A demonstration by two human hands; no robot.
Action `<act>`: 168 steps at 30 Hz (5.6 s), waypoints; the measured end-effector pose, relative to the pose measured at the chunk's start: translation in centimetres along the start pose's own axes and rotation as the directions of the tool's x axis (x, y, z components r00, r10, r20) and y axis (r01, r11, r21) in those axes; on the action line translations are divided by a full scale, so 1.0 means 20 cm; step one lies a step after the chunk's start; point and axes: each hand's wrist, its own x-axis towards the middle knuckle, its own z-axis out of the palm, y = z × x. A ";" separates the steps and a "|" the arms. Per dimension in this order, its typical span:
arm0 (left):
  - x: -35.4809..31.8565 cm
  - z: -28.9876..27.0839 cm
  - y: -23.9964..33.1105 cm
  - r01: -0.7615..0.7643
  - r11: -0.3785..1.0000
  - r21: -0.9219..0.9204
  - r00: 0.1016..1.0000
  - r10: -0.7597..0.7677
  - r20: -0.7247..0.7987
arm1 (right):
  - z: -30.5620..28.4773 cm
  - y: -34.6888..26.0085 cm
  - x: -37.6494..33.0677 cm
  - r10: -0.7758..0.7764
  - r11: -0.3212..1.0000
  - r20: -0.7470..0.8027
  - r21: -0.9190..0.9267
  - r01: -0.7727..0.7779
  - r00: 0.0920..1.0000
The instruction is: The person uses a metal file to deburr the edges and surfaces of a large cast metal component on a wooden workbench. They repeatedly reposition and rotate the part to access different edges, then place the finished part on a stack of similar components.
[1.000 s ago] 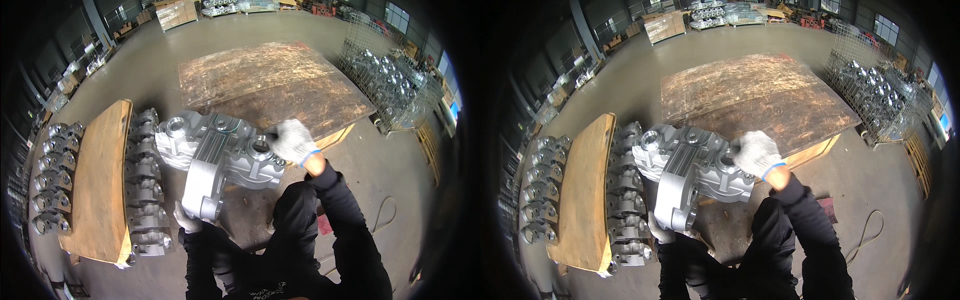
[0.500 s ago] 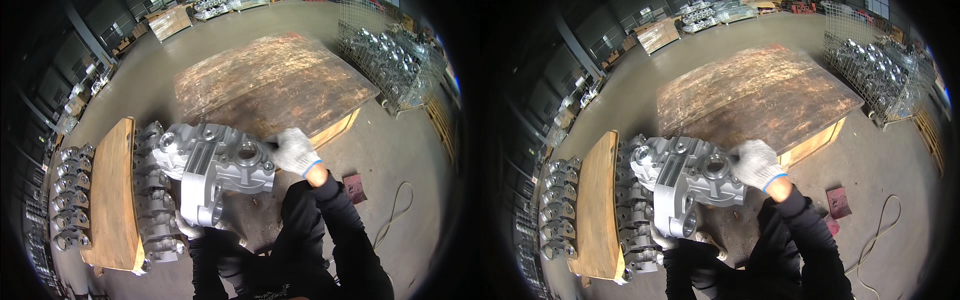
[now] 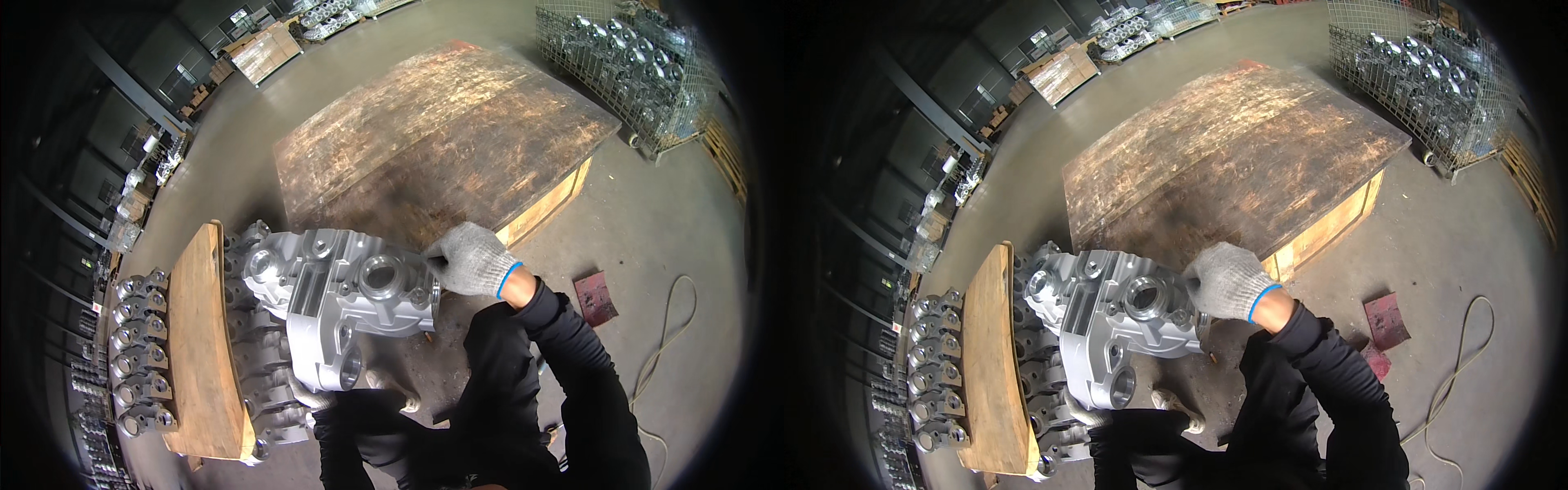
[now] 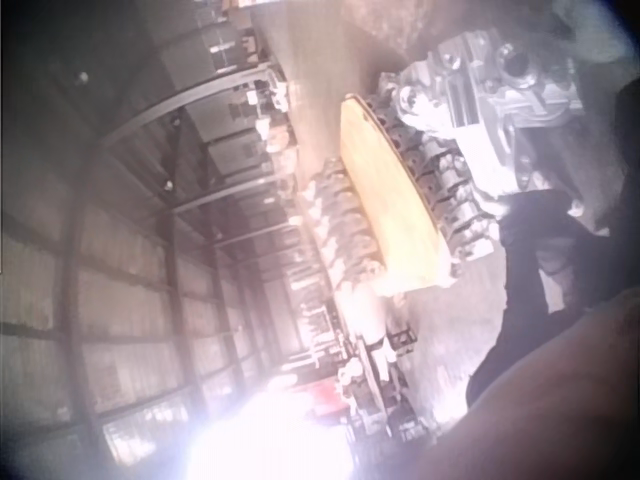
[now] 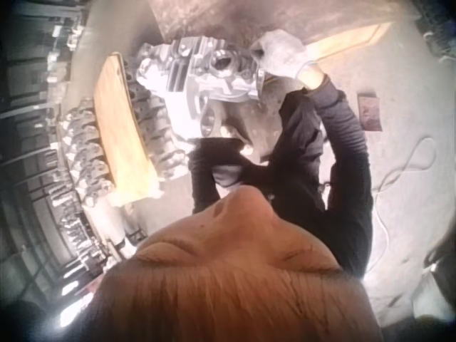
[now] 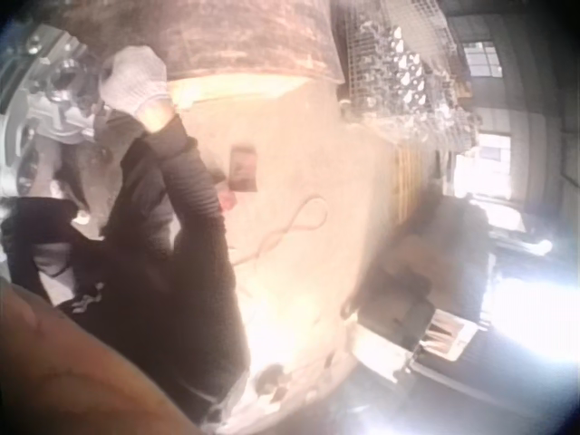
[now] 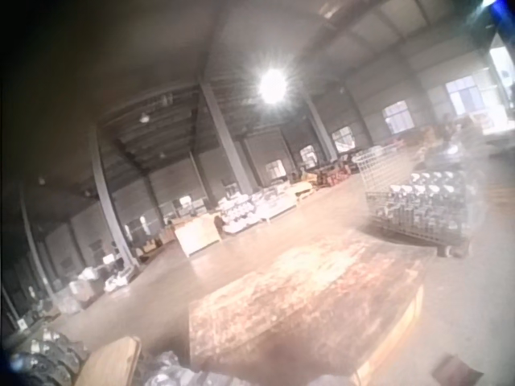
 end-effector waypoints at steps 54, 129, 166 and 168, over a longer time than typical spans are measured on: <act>0.06 0.64 0.46 -0.767 -0.022 0.641 0.545 0.505 0.669 | -0.03 -0.16 -0.14 0.335 0.848 -0.521 0.530 -0.010 0.785; 0.91 1.07 0.33 -0.001 0.118 0.993 0.992 -0.122 0.016 | -0.03 0.40 0.74 0.386 0.903 -0.563 0.068 -0.424 0.731; 0.88 1.02 0.27 -0.929 -0.268 0.254 0.252 0.043 0.967 | -0.04 0.32 0.63 0.111 0.953 -0.252 -0.248 -0.175 0.961; 0.81 1.02 0.27 -0.962 -0.249 0.114 0.084 0.127 0.988 | -0.02 0.34 0.66 0.076 0.928 -0.214 -0.342 -0.148 0.974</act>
